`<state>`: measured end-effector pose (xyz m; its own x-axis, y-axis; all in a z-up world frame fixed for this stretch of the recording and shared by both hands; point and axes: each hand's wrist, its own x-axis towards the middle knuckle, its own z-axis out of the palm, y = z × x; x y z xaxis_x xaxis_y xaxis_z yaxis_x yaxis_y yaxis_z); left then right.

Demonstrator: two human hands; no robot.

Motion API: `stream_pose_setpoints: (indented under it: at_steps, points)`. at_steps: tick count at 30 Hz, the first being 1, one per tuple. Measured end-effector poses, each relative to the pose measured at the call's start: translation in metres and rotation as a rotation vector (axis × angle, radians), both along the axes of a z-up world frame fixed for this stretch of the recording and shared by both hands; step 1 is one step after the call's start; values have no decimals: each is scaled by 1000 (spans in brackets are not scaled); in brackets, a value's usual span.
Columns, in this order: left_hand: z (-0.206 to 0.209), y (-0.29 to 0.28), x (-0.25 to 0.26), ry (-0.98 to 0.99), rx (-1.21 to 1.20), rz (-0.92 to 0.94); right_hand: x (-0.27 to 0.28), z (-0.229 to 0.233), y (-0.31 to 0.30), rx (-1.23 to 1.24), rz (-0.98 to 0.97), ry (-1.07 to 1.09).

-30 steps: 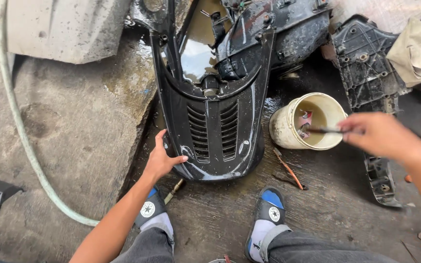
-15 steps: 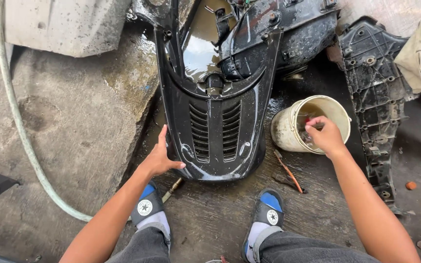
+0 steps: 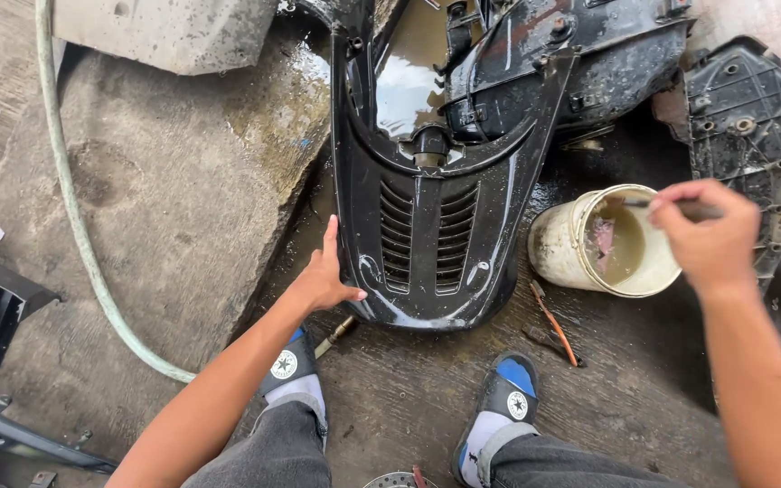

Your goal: Cleaning motorcycle plastic parts using a brush and water

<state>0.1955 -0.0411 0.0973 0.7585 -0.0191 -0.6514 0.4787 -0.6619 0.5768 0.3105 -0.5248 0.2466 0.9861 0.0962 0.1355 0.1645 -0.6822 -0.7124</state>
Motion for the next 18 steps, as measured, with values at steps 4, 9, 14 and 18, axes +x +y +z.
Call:
stream_pose_setpoints:
  at_steps: [4,9,14,18]
  points:
    - [-7,-5,1,4,115,-69,20,40,66,-159,293,-138]
    - [12,-9,5,76,28,-11,18,-28,132,-180,474,-26]
    - [16,-10,4,103,48,-20,8,-123,153,-310,344,-148]
    - [14,-7,5,114,60,-36,0,-129,176,-385,404,-60]
